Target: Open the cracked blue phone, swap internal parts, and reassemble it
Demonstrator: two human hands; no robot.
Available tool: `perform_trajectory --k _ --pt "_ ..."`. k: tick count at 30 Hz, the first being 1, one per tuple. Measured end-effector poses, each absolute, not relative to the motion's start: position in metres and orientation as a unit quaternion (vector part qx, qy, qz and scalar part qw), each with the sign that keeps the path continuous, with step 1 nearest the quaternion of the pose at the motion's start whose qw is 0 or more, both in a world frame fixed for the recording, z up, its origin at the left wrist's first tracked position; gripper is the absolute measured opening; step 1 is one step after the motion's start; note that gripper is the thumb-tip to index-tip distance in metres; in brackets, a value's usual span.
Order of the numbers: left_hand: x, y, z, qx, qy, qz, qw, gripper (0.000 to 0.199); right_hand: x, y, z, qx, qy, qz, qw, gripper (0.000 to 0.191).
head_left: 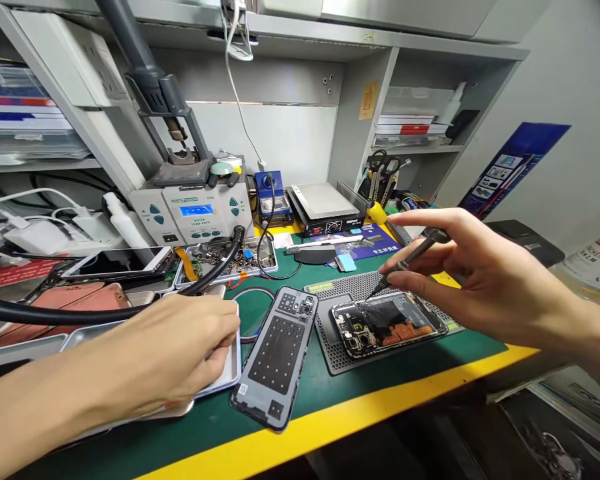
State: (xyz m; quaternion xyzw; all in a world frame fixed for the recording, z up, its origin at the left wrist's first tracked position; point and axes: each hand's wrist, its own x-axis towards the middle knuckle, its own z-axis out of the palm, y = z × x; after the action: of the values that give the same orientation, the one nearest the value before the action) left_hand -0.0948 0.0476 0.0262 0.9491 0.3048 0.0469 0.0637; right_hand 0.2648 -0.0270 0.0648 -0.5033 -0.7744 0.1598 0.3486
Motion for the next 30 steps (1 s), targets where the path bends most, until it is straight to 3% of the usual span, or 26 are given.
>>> perform_trajectory --k 4,7,9,12,18,25,30 --pt "-0.098 0.046 0.039 0.921 0.379 -0.002 0.090 0.010 0.268 -0.028 0.064 -0.487 -0.766 0.181 0.379 0.055" --pt "-0.086 0.032 0.054 0.841 0.498 0.107 0.180 0.007 0.268 -0.027 0.063 -0.465 -0.734 0.256 0.423 0.052" --pt "-0.065 0.019 0.060 0.766 0.539 0.189 0.295 0.009 0.267 -0.023 0.061 -0.442 -0.705 0.334 0.442 0.052" --pt "-0.027 0.005 0.054 0.688 0.489 0.207 0.495 0.010 0.264 -0.016 0.057 -0.420 -0.674 0.411 0.446 0.054" --pt "0.019 0.005 0.029 0.466 0.371 0.249 0.764 0.014 0.270 -0.006 0.047 -0.398 -0.653 0.439 0.472 0.054" --pt "0.036 0.017 0.022 0.359 0.338 0.267 0.828 0.006 0.280 0.004 0.039 -0.380 -0.598 0.507 0.491 0.054" --pt "0.047 0.017 0.017 0.318 0.334 0.289 0.839 0.012 0.279 0.004 0.033 -0.374 -0.571 0.525 0.508 0.052"
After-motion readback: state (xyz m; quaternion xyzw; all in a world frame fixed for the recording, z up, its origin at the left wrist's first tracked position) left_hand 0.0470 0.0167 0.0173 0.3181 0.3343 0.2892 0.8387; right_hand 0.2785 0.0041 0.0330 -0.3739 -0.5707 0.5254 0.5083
